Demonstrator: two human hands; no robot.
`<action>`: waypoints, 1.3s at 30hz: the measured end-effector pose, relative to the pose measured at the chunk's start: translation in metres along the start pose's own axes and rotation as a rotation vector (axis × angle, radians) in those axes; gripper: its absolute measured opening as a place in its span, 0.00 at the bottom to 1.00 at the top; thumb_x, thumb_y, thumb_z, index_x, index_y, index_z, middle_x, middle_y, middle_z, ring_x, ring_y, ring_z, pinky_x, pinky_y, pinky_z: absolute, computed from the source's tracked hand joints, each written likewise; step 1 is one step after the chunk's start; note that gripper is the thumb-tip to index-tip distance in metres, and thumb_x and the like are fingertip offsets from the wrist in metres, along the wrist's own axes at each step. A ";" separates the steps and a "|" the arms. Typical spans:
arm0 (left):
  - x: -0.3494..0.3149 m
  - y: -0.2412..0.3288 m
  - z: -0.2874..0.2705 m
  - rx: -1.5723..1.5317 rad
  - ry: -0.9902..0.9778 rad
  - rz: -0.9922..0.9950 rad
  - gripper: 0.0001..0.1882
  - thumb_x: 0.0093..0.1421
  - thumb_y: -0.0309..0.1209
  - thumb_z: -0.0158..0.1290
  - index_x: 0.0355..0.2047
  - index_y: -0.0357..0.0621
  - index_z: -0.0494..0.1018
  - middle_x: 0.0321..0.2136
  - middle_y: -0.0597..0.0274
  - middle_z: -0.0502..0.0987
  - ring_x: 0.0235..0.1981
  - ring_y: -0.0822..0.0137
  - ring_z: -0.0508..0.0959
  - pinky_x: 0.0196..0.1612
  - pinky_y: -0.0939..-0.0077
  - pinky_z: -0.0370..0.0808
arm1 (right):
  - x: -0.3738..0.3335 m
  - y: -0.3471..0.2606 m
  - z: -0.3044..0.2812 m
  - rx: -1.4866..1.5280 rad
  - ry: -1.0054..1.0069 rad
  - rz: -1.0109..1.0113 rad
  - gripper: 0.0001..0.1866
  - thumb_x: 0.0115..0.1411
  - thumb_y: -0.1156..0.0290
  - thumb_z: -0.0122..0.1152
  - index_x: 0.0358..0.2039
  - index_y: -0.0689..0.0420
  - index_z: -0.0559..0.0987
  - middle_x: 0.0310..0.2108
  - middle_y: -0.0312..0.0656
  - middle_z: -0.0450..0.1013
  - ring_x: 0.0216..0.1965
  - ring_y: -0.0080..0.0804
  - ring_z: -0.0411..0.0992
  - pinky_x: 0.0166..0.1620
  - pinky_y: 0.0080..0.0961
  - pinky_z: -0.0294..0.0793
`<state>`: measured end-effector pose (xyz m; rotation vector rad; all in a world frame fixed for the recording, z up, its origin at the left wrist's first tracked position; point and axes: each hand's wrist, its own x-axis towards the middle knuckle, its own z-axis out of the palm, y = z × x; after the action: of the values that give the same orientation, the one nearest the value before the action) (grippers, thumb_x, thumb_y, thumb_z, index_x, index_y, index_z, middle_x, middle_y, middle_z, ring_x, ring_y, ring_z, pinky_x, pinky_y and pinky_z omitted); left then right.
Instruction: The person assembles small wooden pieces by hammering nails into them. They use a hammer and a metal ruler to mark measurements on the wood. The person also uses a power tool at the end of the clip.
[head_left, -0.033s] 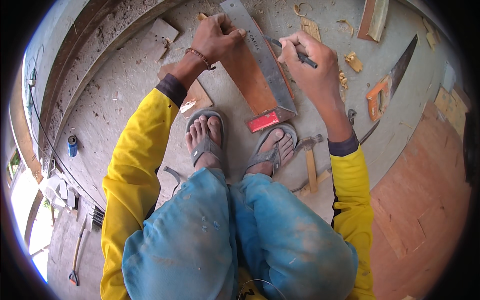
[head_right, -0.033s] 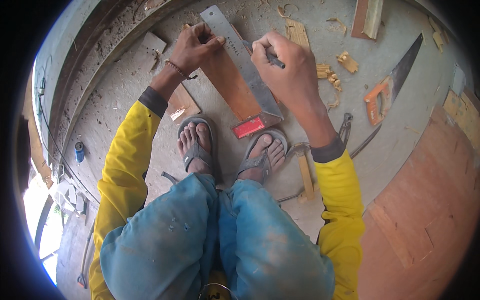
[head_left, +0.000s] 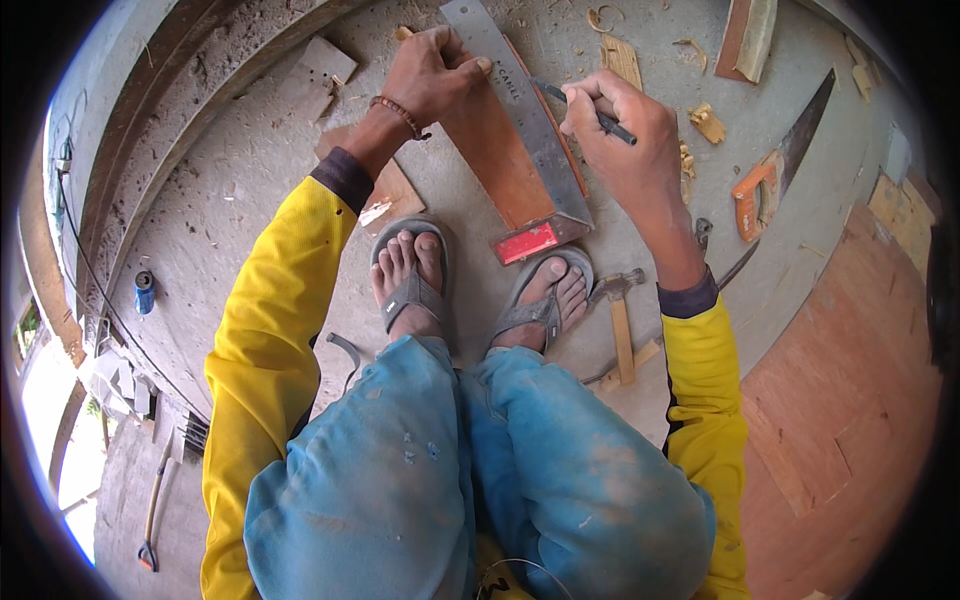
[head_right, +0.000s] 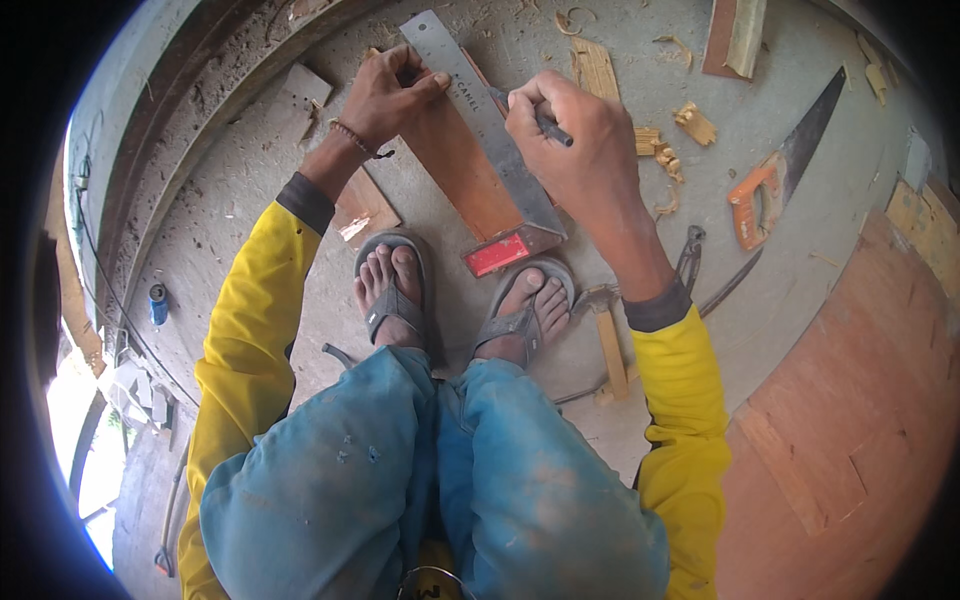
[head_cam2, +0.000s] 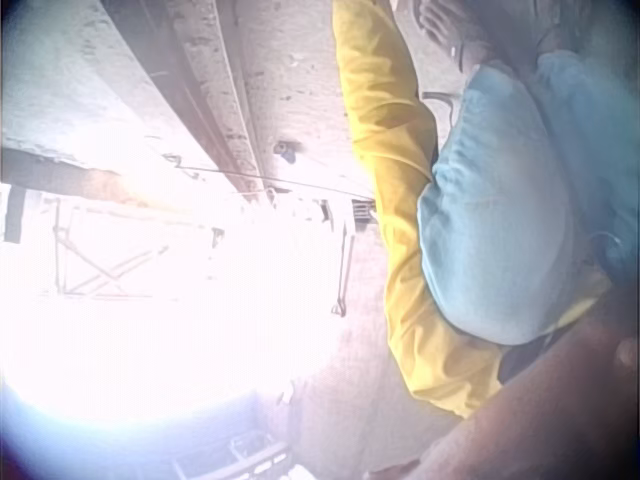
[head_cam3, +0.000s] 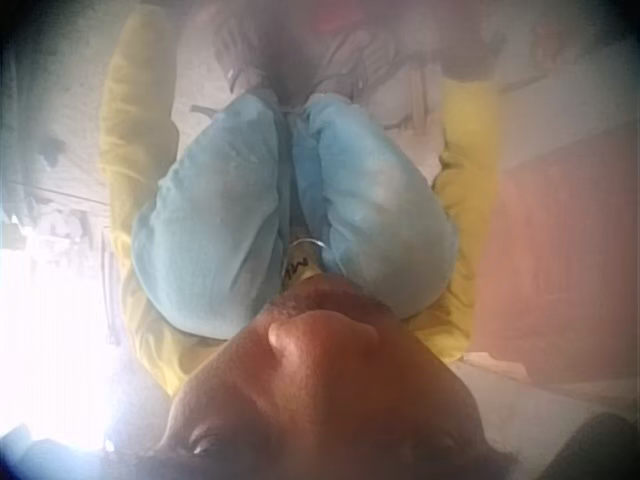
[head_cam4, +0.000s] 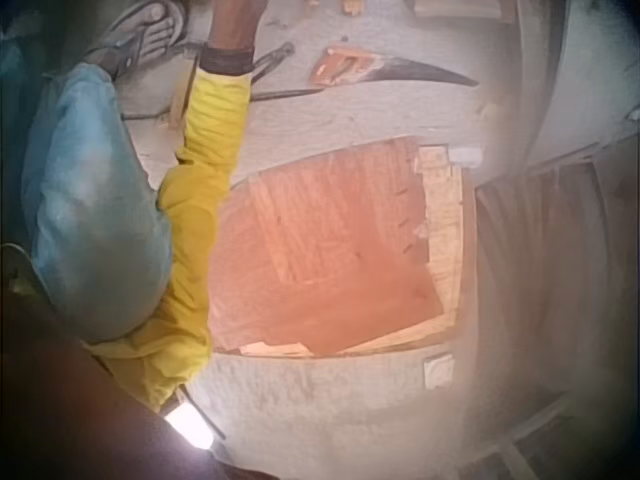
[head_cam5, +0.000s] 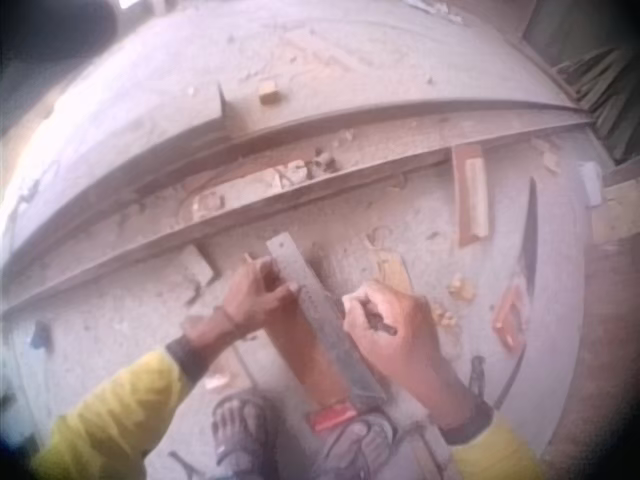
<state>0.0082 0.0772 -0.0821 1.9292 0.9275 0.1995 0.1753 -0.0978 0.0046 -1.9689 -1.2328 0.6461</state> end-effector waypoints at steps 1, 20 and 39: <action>0.000 -0.002 0.001 -0.024 0.005 0.004 0.18 0.53 0.40 0.68 0.27 0.34 0.77 0.21 0.55 0.78 0.24 0.67 0.78 0.30 0.70 0.75 | -0.007 0.002 0.000 0.019 0.011 0.004 0.07 0.64 0.70 0.61 0.32 0.60 0.79 0.22 0.42 0.78 0.22 0.29 0.77 0.28 0.25 0.73; 0.003 -0.006 0.000 -0.020 -0.008 0.010 0.19 0.54 0.42 0.68 0.28 0.37 0.77 0.21 0.59 0.78 0.24 0.70 0.78 0.31 0.72 0.75 | -0.087 0.003 -0.039 -0.168 -0.082 0.093 0.07 0.58 0.75 0.63 0.24 0.60 0.74 0.18 0.49 0.70 0.19 0.46 0.71 0.24 0.35 0.69; 0.002 -0.007 0.002 -0.072 -0.006 0.029 0.18 0.54 0.39 0.67 0.25 0.37 0.75 0.19 0.62 0.75 0.22 0.72 0.74 0.29 0.72 0.72 | -0.016 0.014 0.018 0.170 0.168 -0.128 0.11 0.66 0.65 0.63 0.45 0.57 0.83 0.40 0.45 0.82 0.40 0.39 0.82 0.43 0.29 0.78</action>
<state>0.0071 0.0792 -0.0895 1.8773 0.8768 0.2403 0.1633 -0.1107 -0.0172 -1.7514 -1.1511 0.4935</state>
